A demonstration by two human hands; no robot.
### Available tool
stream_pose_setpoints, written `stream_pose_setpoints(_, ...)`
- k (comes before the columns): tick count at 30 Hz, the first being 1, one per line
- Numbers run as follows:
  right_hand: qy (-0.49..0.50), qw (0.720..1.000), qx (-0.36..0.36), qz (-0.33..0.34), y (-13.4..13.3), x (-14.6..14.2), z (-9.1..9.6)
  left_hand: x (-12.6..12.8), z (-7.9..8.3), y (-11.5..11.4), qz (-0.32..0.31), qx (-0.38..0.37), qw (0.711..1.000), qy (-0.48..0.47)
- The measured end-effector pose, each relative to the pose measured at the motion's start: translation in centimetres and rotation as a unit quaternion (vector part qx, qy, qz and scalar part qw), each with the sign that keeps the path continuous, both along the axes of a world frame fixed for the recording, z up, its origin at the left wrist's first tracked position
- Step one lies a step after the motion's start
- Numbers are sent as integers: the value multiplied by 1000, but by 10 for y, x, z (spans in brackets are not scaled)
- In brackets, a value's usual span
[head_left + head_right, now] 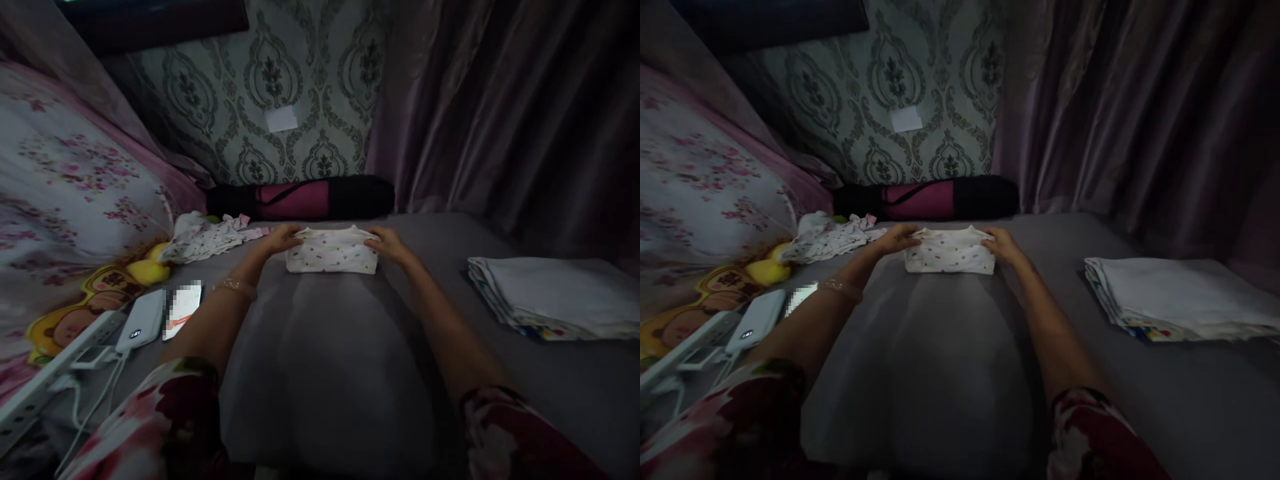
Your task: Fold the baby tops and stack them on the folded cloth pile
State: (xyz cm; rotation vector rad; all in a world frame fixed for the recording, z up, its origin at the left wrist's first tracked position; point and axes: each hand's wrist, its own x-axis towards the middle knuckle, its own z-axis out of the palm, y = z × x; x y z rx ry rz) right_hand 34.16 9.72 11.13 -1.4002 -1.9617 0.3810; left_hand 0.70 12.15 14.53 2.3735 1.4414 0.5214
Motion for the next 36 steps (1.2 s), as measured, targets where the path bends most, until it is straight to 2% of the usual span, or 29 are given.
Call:
stream_pose_setpoints(3,-2,1000,28,-6,-19,7,14,-2,6,-23,-3,11,1000,-11)
stream_pose_setpoints(6,-23,999,19,11,-47,16,11,-1,0,-54,-2,48,999,11)
stream_pose_setpoints(9,-60,993,7,99,-82,25,-7,-1,-18,-89,-8,83,994,70)
stream_pose_setpoints(12,-96,981,21,169,-116,32,-26,-1,-39,-123,-34,83,990,109)
stream_pose_setpoints(15,-136,974,38,180,-141,33,-38,-2,-56,-149,-56,83,988,118)
stream_pose_setpoints(19,-184,963,39,193,-159,33,-46,-5,-72,-171,-61,86,987,120)
stream_pose_setpoints(23,-223,952,6,210,-165,38,-48,-10,-81,-184,-80,45,986,141)
stream_pose_setpoints(27,-223,964,-21,143,-160,32,-43,-6,-79,-182,-28,6,991,128)
stream_pose_setpoints(30,-205,976,-4,77,-151,4,-35,19,-72,-171,11,21,995,100)
stream_pose_setpoints(32,-210,976,7,56,-145,-25,-31,43,-68,-162,5,39,994,100)
stream_pose_setpoints(36,-265,962,10,70,-135,-72,-39,84,-75,-151,-7,68,987,143)
